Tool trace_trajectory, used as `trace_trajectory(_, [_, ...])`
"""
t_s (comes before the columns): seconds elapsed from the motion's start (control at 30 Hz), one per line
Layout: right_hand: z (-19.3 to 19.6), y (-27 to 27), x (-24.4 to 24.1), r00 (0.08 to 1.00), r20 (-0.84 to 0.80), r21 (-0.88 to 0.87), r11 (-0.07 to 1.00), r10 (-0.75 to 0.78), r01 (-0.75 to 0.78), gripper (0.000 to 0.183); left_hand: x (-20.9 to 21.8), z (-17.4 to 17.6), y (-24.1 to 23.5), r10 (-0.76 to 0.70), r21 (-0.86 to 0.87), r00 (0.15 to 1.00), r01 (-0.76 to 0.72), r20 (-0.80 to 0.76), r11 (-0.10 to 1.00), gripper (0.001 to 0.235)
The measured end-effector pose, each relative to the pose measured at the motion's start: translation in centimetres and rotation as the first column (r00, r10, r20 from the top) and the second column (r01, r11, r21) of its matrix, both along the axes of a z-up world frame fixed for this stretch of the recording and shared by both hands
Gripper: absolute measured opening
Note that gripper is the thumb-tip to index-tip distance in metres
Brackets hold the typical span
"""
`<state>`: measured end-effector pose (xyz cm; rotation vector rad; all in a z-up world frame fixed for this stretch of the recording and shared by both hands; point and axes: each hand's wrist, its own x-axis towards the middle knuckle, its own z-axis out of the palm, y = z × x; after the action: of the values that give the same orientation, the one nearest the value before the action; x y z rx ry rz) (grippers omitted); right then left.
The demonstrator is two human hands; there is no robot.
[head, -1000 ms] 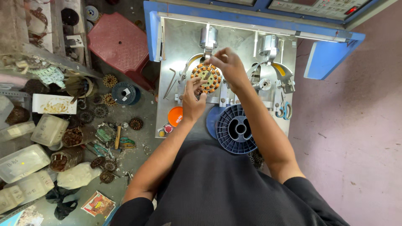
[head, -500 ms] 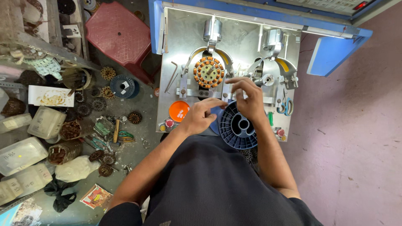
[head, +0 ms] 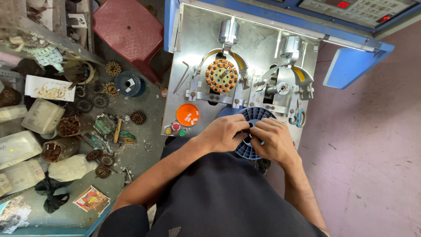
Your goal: The person assembles a motor stator by inserting copper windings into a blue plastic housing, then uses a screwdriver to secure and adjust the windings. The person also uses scissors to trim excess wire and continues to tighten and align the components within the housing.
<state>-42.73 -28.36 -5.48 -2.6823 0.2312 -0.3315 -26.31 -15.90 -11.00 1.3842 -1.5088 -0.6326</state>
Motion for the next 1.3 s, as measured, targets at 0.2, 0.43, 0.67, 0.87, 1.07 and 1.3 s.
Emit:
trace_trajectory(0.2, [-1.7, -0.5, 0.3, 1.0, -0.008, -0.033, 0.999, -0.012, 0.012, 0.013, -0.6, -1.8, -1.3, 0.075, 0.007, 0.996, -0.075, 0.051, 0.997, 0.006])
trace_trajectory(0.43, [-6.7, -2.5, 0.6, 0.982, 0.179, 0.135, 0.99, -0.061, 0.036, 0.012, -0.4, -2.4, -1.5, 0.123, 0.059, 0.992, -0.122, -0.026, 0.991, 0.007])
trace_trajectory(0.67, [-8.3, -6.9, 5.1, 0.857, -0.078, 0.442, 0.753, -0.509, 0.487, 0.011, 0.6, -2.2, 0.8, 0.046, -0.102, 0.995, -0.055, -0.091, 0.993, 0.037])
trace_trajectory(0.87, [-8.0, -7.4, 1.8, 0.808, 0.282, 0.726, 0.666, -0.517, 0.173, 0.039, 4.4, -4.3, 3.9, 0.354, -0.009, 0.934, -0.355, -0.045, 0.935, 0.038])
trace_trajectory(1.07, [-14.7, -8.1, -10.1, 0.333, 0.054, 0.671, 0.281, -0.941, 0.687, 0.022, 7.0, -8.3, 5.6, 0.538, 0.393, 0.839, -0.469, -0.083, 0.791, 0.02])
trace_trajectory(1.3, [-25.7, -3.8, -13.2, 0.47, -0.15, 0.384, 0.387, -0.87, 0.838, 0.032, 4.6, -9.8, 4.1, 0.323, 0.638, 0.937, -0.168, -0.134, 0.752, 0.028])
